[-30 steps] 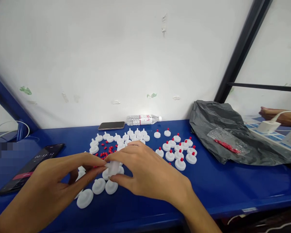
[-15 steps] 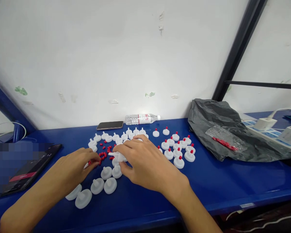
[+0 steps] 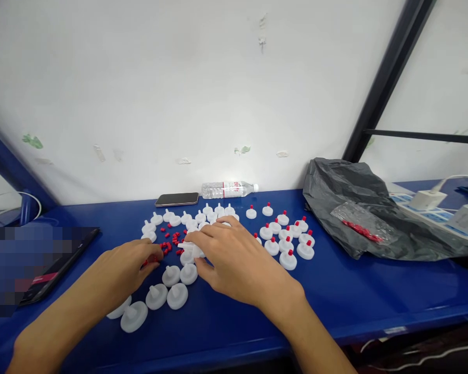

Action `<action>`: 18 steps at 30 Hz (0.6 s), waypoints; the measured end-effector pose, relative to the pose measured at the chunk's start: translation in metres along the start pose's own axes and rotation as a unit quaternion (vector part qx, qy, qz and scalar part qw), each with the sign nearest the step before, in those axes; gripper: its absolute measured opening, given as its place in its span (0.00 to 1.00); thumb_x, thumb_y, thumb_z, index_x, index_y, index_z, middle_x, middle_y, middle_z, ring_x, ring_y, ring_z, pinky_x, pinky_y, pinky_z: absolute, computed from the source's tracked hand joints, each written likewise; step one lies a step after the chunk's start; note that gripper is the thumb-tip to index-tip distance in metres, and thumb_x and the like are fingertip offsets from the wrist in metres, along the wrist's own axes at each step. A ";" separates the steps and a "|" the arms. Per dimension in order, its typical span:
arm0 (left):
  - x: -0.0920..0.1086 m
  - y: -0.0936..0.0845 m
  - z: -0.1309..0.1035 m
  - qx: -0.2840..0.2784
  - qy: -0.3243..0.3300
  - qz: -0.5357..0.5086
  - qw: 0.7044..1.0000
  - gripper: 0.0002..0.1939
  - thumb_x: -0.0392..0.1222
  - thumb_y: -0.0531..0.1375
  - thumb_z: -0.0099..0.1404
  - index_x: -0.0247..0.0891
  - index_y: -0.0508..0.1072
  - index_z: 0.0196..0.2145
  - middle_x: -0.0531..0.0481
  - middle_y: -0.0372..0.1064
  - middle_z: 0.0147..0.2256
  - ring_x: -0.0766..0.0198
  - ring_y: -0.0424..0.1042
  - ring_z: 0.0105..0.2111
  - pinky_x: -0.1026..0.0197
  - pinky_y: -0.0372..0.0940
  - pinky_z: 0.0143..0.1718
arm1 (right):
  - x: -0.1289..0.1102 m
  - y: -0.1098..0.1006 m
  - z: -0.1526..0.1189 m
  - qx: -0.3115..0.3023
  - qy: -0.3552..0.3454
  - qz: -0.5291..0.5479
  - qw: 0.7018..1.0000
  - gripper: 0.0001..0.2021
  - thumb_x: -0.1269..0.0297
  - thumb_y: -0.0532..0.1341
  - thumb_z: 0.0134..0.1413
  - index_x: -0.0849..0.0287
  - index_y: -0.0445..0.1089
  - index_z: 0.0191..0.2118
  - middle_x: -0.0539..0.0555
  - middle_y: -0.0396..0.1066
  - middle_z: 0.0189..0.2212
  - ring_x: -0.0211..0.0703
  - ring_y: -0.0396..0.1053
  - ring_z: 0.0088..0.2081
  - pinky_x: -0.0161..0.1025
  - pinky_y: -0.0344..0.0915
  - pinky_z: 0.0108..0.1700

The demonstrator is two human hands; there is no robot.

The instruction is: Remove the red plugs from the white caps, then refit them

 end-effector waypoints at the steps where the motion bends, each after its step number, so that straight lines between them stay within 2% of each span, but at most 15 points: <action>1: -0.001 -0.001 -0.001 0.001 -0.004 0.002 1.000 0.11 0.35 0.55 0.71 0.44 0.78 0.42 0.48 0.77 0.41 0.52 0.78 0.41 0.57 0.60 0.34 | 0.000 0.000 0.000 0.000 0.001 0.000 1.000 0.15 0.69 0.63 0.65 0.57 0.73 0.56 0.53 0.79 0.47 0.49 0.74 0.49 0.50 0.63 0.61; 5: -0.003 -0.004 -0.002 0.009 -0.018 0.009 1.000 0.11 0.37 0.55 0.72 0.44 0.78 0.43 0.46 0.77 0.43 0.52 0.78 0.40 0.57 0.59 0.32 | -0.001 0.000 0.000 -0.005 0.002 0.000 1.000 0.16 0.69 0.63 0.64 0.57 0.73 0.56 0.54 0.79 0.46 0.50 0.74 0.49 0.51 0.64 0.60; 13: 0.005 -0.008 -0.003 0.022 0.017 0.002 1.000 0.14 0.34 0.52 0.70 0.41 0.77 0.36 0.46 0.77 0.37 0.52 0.78 0.35 0.57 0.58 0.30 | -0.001 0.000 0.000 -0.010 0.000 0.008 1.000 0.16 0.70 0.62 0.65 0.56 0.73 0.56 0.55 0.79 0.46 0.51 0.75 0.50 0.53 0.66 0.58; 18: 0.009 -0.021 -0.007 0.047 0.025 -0.009 0.999 0.14 0.38 0.51 0.72 0.42 0.78 0.39 0.46 0.78 0.38 0.51 0.78 0.36 0.56 0.62 0.32 | -0.002 0.000 0.000 -0.011 0.001 0.016 1.000 0.15 0.69 0.62 0.66 0.56 0.72 0.57 0.55 0.79 0.46 0.50 0.75 0.50 0.52 0.66 0.59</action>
Point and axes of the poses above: each hand's wrist, its own z-axis towards the middle knuckle, its own y-axis out of the palm, x = y × z, the point moved 9 cm from there along z, towards the middle knuckle
